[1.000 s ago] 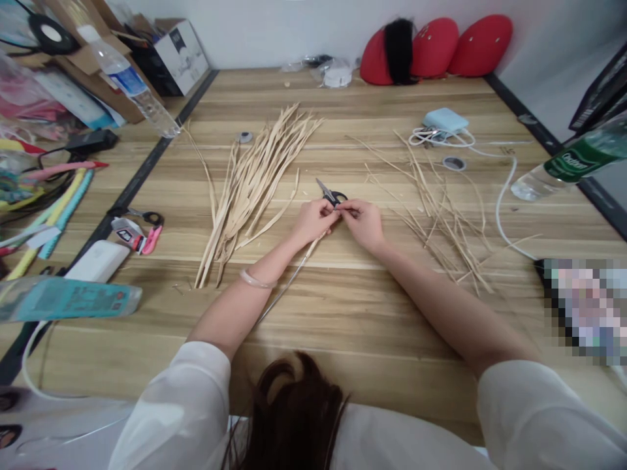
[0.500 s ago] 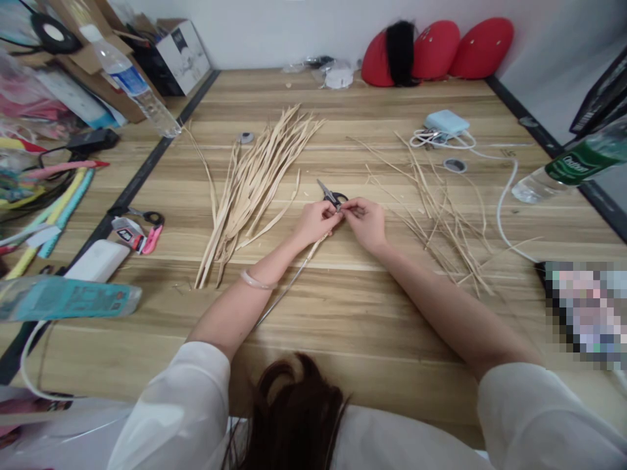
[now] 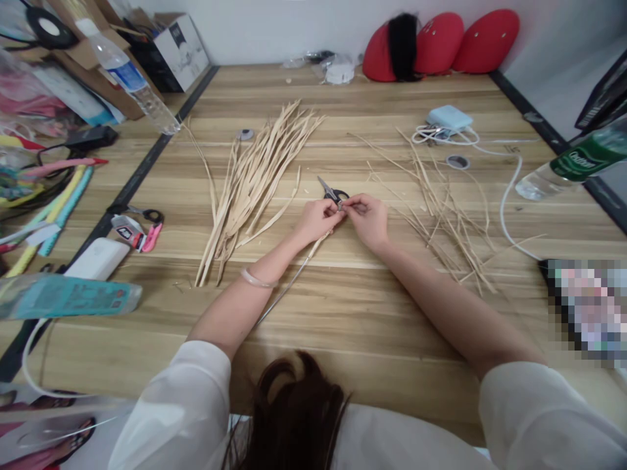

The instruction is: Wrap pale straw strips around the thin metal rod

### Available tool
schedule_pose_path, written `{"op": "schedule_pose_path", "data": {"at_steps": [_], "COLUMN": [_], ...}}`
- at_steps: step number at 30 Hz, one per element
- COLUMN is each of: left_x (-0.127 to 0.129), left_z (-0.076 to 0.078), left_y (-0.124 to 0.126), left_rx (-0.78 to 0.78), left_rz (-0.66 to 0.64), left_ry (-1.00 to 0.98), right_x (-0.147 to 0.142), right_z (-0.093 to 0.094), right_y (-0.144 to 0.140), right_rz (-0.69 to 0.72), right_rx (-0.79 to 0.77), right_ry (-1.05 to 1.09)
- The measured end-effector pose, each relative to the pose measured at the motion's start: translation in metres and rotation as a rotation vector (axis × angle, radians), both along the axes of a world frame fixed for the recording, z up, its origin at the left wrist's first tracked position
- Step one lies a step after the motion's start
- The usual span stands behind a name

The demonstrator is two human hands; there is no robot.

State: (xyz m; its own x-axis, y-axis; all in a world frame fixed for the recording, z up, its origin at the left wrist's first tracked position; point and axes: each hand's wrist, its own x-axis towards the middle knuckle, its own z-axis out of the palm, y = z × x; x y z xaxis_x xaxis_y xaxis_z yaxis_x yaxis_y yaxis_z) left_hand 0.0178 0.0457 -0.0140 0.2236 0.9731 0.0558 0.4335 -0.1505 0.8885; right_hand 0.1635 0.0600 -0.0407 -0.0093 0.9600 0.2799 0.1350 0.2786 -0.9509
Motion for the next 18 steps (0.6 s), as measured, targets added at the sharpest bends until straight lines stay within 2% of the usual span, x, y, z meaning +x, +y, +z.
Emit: {"op": "schedule_pose_path", "data": {"at_steps": [18], "left_x": [-0.0006], "left_z": [-0.0041], "left_y": [0.0020], "left_rx": [0.017], "left_rz": [-0.024], "left_ry": [-0.014], "right_x": [-0.0006], "right_z": [-0.0031], "right_y": [0.0038], "right_rz": [0.025], "right_rx": [-0.003], "right_ry": [0.073]}}
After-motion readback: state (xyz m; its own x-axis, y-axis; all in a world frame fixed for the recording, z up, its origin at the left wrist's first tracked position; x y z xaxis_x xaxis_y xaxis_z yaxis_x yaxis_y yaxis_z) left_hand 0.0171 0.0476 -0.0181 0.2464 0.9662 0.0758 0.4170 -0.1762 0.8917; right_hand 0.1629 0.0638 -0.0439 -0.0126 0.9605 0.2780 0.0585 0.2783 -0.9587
